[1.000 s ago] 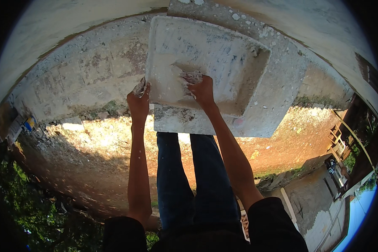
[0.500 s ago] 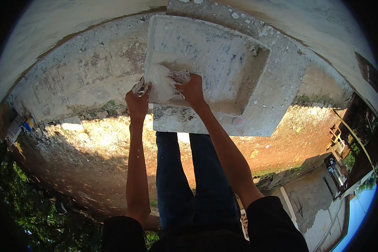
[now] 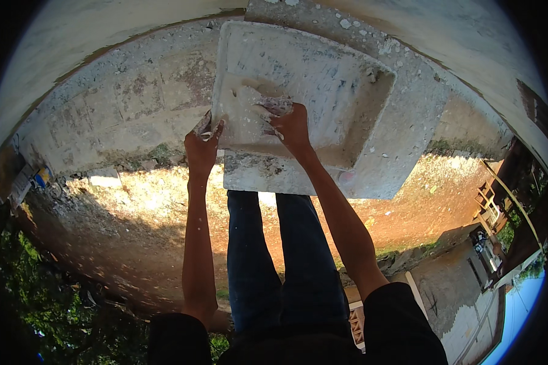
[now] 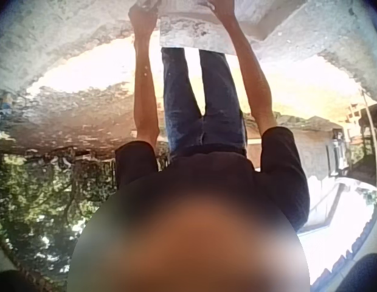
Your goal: The person applies plaster to an exterior wall using a putty knife.
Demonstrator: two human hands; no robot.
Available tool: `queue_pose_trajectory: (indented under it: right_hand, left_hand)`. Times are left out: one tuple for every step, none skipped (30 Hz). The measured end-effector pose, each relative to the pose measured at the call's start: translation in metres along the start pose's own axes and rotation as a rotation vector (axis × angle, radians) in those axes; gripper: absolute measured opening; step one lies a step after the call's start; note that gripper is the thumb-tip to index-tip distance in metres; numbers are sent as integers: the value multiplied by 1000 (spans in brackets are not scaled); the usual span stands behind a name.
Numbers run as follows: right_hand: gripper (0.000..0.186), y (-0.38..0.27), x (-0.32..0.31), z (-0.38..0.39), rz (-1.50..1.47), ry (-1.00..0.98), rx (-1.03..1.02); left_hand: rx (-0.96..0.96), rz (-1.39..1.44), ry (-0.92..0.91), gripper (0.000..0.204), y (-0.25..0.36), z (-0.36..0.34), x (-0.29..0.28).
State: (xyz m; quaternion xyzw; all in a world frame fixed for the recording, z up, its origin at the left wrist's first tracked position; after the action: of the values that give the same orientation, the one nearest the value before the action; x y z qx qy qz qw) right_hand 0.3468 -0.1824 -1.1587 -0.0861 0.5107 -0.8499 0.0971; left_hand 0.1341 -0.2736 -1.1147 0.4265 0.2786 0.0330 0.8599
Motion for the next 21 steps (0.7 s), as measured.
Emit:
queue_pose_trajectory:
  right_hand:
    - [19, -2, -6, 0, -3, -3, 1]
    - [19, -5, -17, 0, 117, 48, 16]
    - [19, -14, -23, -1, 239, 100, 33]
    - [20, -31, -21, -4, 260, 86, -51]
    - [20, -40, -19, -7, 260, 86, -50]
    - [20, -55, -20, -11, 407, 103, -97]
    - [20, -69, -20, -14, 554, 119, -141]
    - [22, -73, -18, -19, 640, 129, -75]
    - [22, -75, -15, -27, 636, 128, -80]
    - [23, -74, -6, -38, 676, 49, -81]
    - [24, -71, 3, -43, 714, -30, -83]
    - [29, -78, 15, -45, 627, -70, -83]
    - [29, -74, 18, -45, 632, -65, -80]
    - [31, -71, 26, -45, 816, -131, -131]
    - [33, -67, 38, -43, 991, -207, -187]
    - [36, -61, 40, -43, 908, -207, -162]
    - [36, -60, 37, -43, 908, -207, -163]
    - [36, -61, 37, -42, 906, -281, -136]
    - [36, -60, 39, -41, 904, -354, -109]
    - [36, -62, 39, -38, 904, -360, -113]
    - [38, -71, 42, -30, 888, -378, -91]
  left_hand:
    - [-11, 0, -2, 33, -7, 0, -2]
    - [-23, -1, -4, 33, -13, 0, -4]
    - [-25, -3, -2, 33, -15, 1, -5]
    - [-40, -16, 4, 33, -16, 3, -5]
    - [-55, -30, 10, 33, -18, 5, -6]
    - [-53, -26, 7, 33, -15, 7, -5]
    - [-48, -61, 18, 34, -12, 10, -5]
    - [-44, -97, 29, 35, -9, 13, -6]
    - [-40, -99, 33, 35, -12, 15, -7]
    - [-49, -100, 56, 34, -22, 18, -9]
    - [-58, -101, 80, 35, -31, 21, -11]
    - [-63, -101, 76, 35, -27, 25, -12]
    - [-188, -105, 19, 35, -21, 30, -9]
    - [-313, -109, -38, 36, -21, 36, -4]
    - [-314, -111, -35, 36, -20, 40, -6]
    - [-364, -109, -47, 37, -24, 44, -6]
    - [-413, -105, -59, 39, -28, 48, -6]
    - [-398, -130, -37, 38, -32, 51, -7]
    - [-400, -129, -31, 38, -40, 54, -8]
    - [-372, -143, 1, 37, -45, 56, -10]
    - [-344, -154, 28, 37, -44, 56, -12]
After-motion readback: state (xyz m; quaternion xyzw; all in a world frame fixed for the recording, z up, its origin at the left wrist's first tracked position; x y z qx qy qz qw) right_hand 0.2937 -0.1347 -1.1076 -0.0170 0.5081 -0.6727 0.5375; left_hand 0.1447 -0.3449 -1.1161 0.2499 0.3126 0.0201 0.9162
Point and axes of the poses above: each hand's wrist, its own z-axis away from the middle knuckle, its own x-axis out of the palm, y = z × x, the point moved 7 cm from there along -z, towards the middle knuckle, and after that the axes turned 1 degree about -z, right-handed, at the moved point
